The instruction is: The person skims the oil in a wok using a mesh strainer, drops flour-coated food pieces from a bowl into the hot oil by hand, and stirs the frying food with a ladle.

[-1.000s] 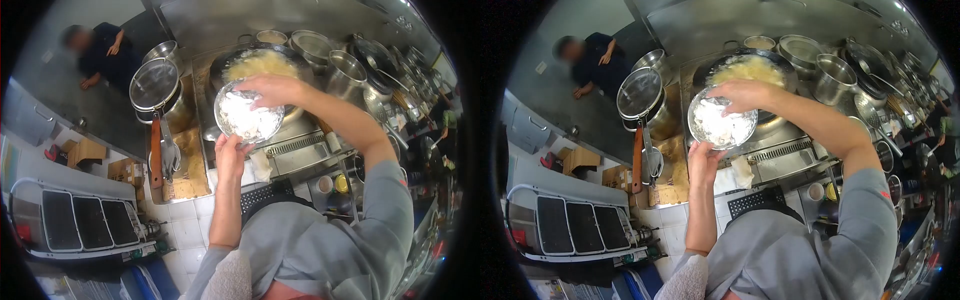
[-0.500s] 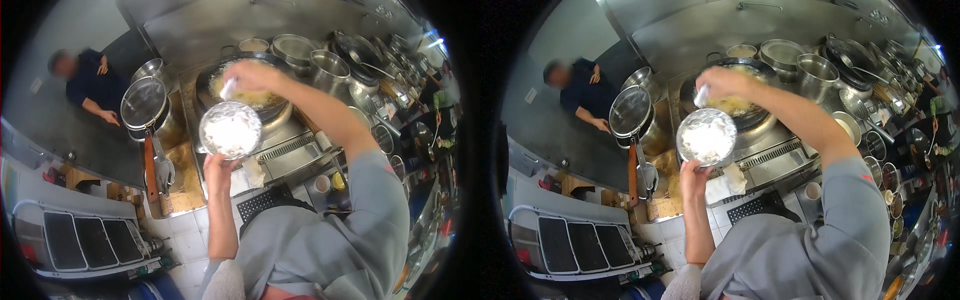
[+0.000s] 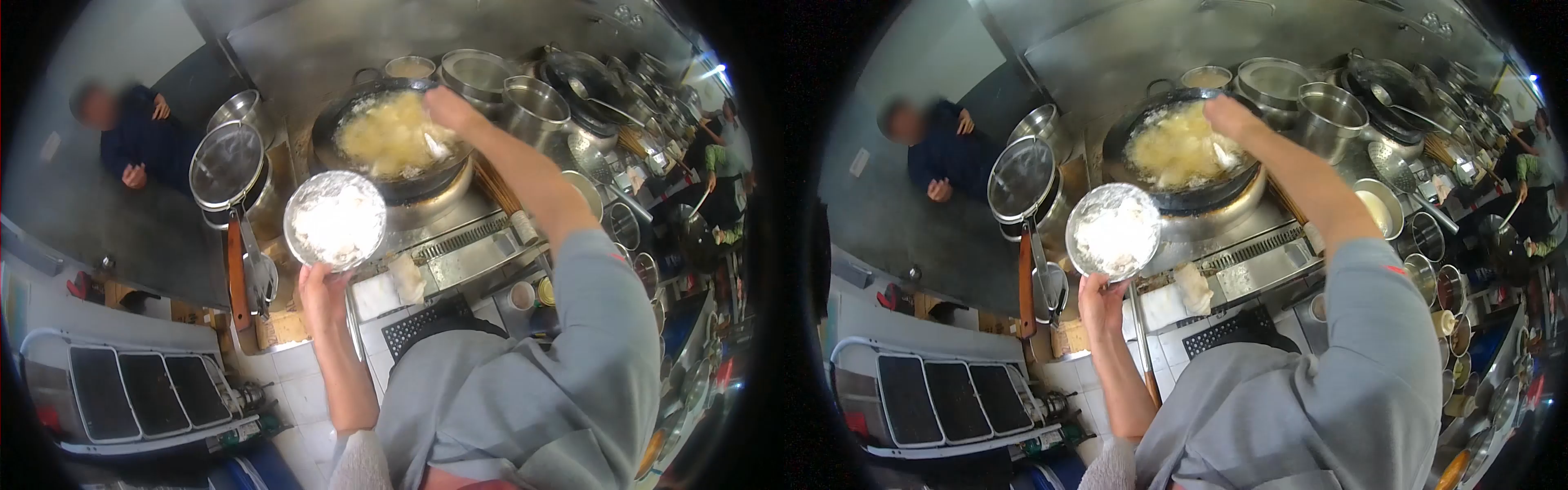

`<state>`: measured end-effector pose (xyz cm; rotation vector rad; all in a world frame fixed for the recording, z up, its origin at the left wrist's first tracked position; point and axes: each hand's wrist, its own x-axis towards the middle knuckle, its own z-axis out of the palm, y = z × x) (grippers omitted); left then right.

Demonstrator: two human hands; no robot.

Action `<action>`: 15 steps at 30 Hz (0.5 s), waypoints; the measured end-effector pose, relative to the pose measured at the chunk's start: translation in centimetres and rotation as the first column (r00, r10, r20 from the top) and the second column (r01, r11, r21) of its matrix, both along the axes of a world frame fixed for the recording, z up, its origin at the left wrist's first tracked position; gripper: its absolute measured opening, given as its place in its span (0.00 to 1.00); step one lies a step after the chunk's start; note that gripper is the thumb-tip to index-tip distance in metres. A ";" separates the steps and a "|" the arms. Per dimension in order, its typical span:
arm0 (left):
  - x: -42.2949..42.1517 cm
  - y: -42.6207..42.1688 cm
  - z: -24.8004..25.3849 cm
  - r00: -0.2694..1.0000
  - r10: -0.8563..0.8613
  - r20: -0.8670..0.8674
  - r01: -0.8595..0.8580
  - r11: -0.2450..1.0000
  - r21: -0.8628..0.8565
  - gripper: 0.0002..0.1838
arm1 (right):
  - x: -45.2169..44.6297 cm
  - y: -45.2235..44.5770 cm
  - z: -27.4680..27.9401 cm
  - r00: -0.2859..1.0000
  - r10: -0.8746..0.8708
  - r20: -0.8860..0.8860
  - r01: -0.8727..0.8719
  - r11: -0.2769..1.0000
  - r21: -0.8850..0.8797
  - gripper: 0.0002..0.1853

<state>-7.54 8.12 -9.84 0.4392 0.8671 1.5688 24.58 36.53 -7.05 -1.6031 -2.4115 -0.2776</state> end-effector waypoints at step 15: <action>4.6 0.7 -0.1 0.992 -0.102 0.077 0.102 0.995 0.005 0.13 | -12.4 -13.3 5.3 0.842 0.515 -0.161 -0.522 0.702 -0.485 0.19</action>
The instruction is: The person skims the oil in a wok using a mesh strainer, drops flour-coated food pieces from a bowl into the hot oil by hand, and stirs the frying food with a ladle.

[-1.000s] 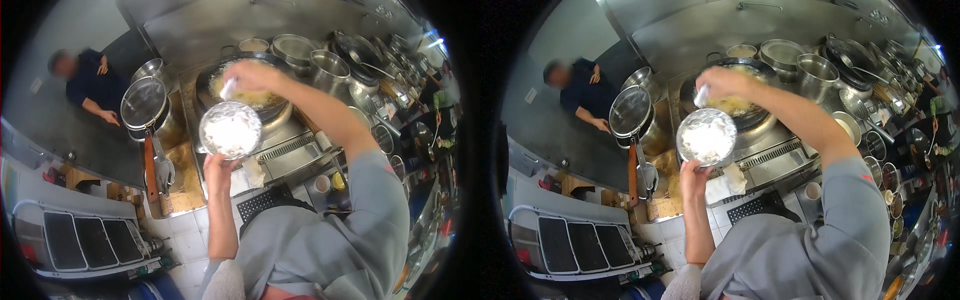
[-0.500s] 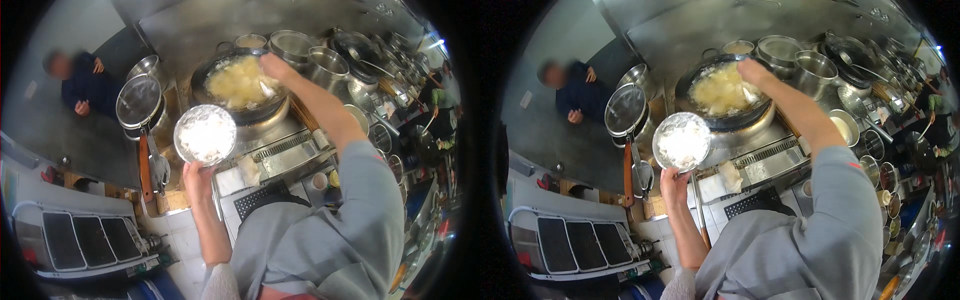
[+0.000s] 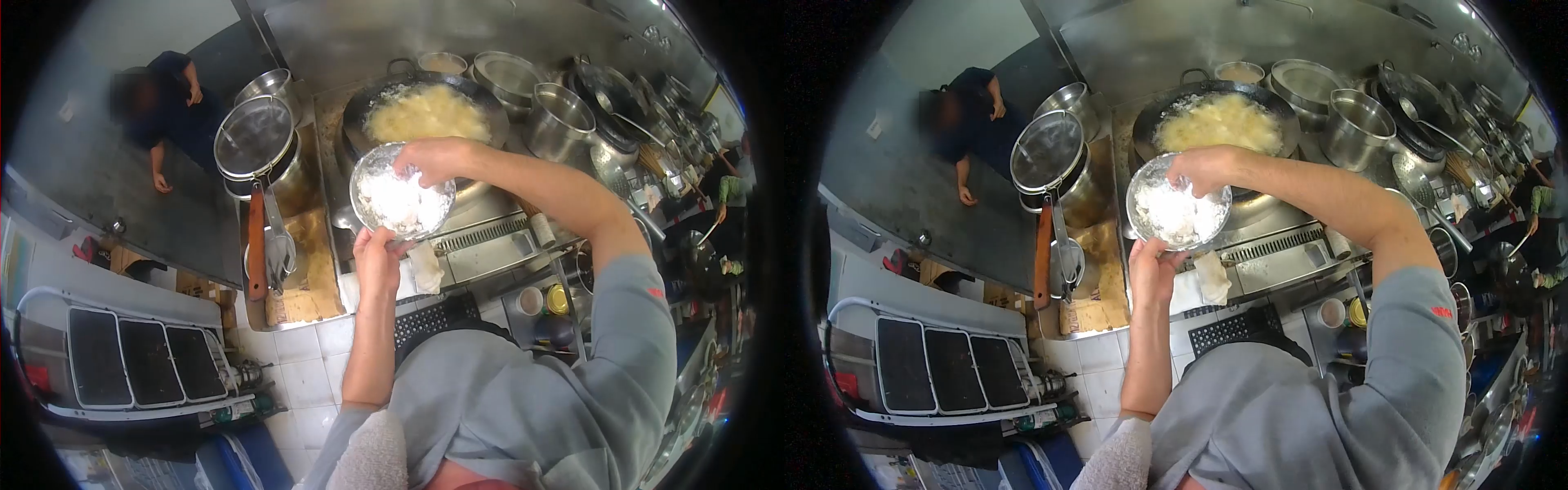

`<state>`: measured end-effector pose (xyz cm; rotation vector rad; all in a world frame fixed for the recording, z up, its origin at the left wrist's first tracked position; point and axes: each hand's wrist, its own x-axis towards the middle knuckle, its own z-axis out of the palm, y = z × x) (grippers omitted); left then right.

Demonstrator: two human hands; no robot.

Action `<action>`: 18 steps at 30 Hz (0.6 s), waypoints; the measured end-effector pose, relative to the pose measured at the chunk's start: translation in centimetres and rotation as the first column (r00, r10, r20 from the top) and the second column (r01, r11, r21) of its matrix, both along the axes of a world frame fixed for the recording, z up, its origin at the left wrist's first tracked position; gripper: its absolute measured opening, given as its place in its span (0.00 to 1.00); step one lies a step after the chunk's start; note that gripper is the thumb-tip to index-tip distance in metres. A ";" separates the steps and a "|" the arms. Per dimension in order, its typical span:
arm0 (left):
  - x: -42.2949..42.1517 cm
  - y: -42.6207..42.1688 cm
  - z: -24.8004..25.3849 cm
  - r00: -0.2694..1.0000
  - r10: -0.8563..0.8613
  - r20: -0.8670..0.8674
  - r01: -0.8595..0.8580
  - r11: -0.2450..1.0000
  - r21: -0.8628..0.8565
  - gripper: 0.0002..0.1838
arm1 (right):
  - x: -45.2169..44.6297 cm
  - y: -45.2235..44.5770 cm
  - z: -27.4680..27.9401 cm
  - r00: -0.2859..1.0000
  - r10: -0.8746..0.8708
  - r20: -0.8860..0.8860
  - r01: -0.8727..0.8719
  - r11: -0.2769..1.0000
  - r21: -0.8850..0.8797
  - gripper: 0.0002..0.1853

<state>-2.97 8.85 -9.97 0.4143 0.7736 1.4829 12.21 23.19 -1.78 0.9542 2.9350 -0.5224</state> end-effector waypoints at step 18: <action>-0.3 2.0 -0.4 0.998 0.042 -0.050 -0.043 0.999 -0.020 0.12 | 0.5 1.1 -1.6 0.990 0.123 -0.065 -0.098 0.949 0.301 0.10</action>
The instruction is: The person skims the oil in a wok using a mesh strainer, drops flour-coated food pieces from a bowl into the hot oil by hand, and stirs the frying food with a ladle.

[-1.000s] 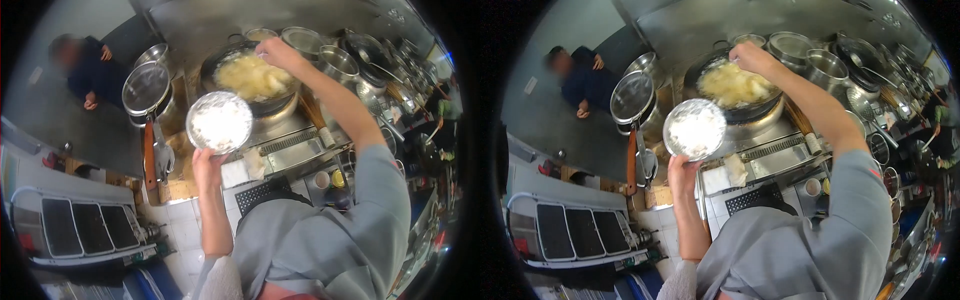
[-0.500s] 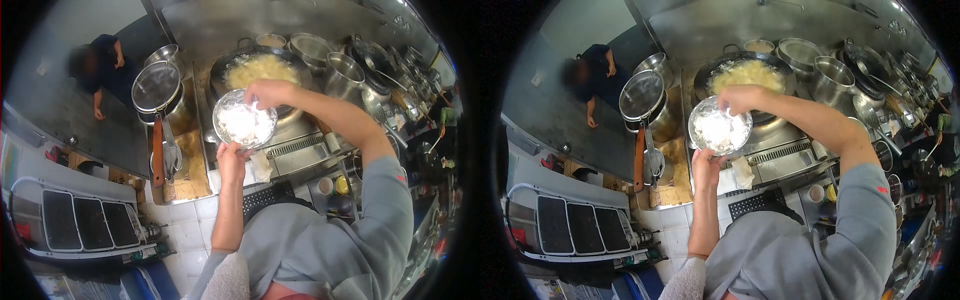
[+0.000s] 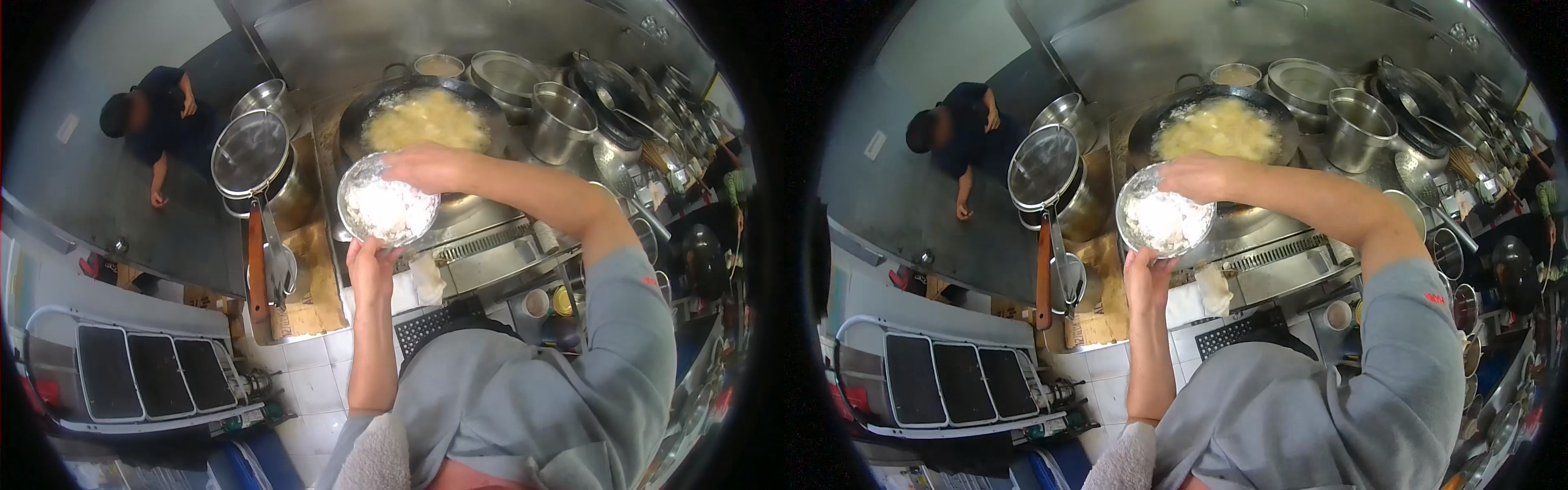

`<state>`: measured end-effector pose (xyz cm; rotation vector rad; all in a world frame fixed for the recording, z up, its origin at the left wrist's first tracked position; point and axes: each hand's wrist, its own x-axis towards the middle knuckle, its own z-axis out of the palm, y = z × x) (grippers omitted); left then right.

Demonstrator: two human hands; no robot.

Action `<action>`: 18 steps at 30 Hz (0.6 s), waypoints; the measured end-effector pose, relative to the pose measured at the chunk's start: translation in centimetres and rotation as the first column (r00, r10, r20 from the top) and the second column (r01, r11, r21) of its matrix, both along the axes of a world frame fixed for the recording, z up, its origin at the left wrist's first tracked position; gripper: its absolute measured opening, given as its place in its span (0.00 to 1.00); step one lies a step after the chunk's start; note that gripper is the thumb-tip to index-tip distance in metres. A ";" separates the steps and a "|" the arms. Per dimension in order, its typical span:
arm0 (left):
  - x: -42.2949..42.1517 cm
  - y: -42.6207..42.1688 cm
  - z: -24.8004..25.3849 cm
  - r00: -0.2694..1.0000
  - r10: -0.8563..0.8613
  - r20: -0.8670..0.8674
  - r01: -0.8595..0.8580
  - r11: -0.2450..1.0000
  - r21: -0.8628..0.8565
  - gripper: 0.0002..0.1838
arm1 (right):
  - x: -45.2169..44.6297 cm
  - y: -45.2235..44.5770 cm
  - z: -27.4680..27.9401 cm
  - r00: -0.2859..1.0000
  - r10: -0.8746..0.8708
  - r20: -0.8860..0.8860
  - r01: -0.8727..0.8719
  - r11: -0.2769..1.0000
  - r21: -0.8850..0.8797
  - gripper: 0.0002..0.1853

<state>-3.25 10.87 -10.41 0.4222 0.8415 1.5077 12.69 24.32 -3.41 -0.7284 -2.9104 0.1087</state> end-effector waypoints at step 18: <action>-1.2 0.3 -1.8 0.999 -0.021 0.036 0.023 0.999 -0.031 0.20 | -0.3 3.9 1.0 0.931 -0.126 -0.344 0.027 0.960 -0.278 0.15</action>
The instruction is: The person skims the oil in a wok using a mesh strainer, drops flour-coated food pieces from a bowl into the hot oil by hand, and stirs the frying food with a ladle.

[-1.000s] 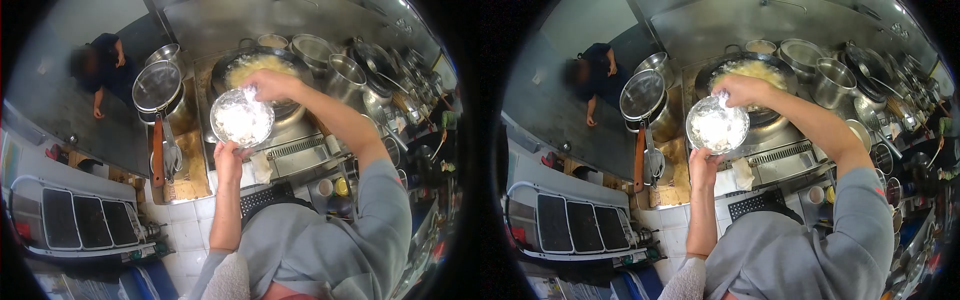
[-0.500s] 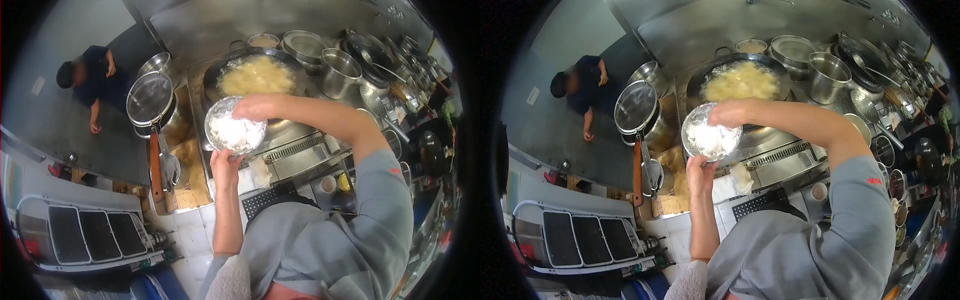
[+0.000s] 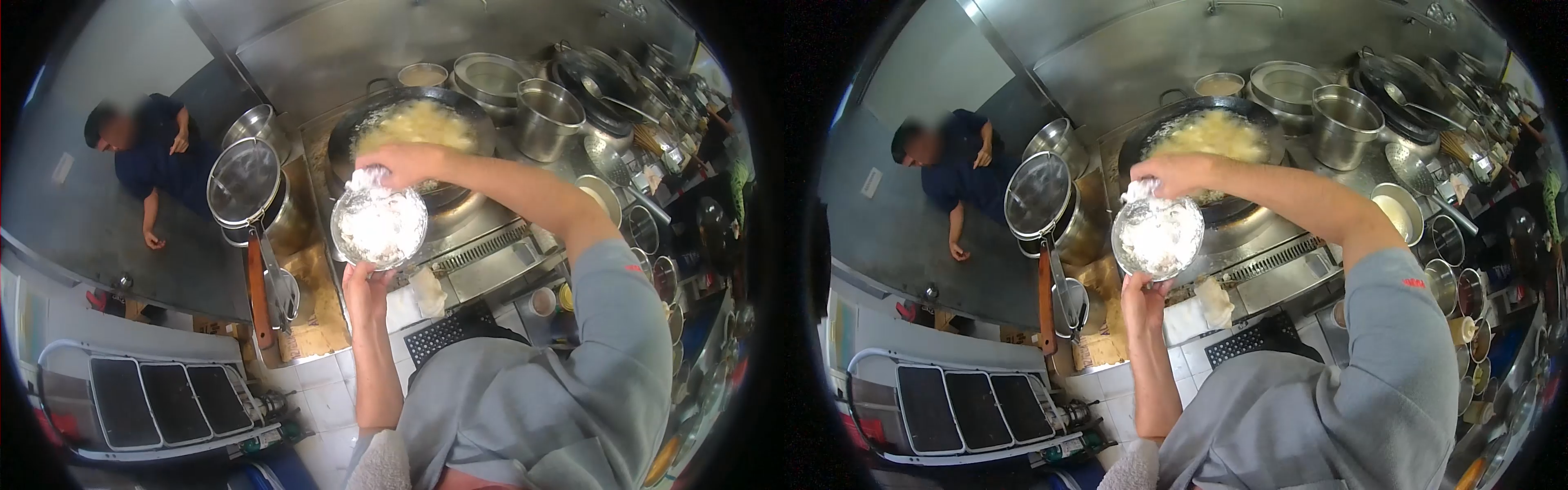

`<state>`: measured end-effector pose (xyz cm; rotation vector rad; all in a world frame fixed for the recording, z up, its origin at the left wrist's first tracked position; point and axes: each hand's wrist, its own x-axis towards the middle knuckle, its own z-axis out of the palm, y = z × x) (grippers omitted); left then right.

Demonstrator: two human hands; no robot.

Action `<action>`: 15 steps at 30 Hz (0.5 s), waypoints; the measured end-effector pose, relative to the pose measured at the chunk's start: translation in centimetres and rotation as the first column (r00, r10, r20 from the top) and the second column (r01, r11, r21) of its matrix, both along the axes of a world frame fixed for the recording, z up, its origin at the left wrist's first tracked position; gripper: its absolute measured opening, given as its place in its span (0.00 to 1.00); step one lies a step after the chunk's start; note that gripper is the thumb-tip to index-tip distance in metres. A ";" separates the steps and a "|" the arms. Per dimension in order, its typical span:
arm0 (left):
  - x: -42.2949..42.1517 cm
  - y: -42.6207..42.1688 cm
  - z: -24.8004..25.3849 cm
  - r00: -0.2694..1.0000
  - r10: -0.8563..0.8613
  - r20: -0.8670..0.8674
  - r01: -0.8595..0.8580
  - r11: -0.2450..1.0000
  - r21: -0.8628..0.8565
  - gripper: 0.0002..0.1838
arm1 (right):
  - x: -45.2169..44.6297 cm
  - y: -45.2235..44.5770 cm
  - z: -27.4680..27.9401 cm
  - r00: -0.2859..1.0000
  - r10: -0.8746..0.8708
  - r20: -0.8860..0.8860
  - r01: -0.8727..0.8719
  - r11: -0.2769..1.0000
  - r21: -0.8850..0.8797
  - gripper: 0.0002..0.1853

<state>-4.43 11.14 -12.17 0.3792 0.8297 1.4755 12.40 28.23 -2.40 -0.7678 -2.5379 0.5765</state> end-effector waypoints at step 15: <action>-0.3 -1.8 0.9 0.993 0.115 -0.035 -0.117 0.990 -0.082 0.23 | 1.2 21.5 -10.7 0.782 -0.579 0.230 0.539 0.814 0.216 0.11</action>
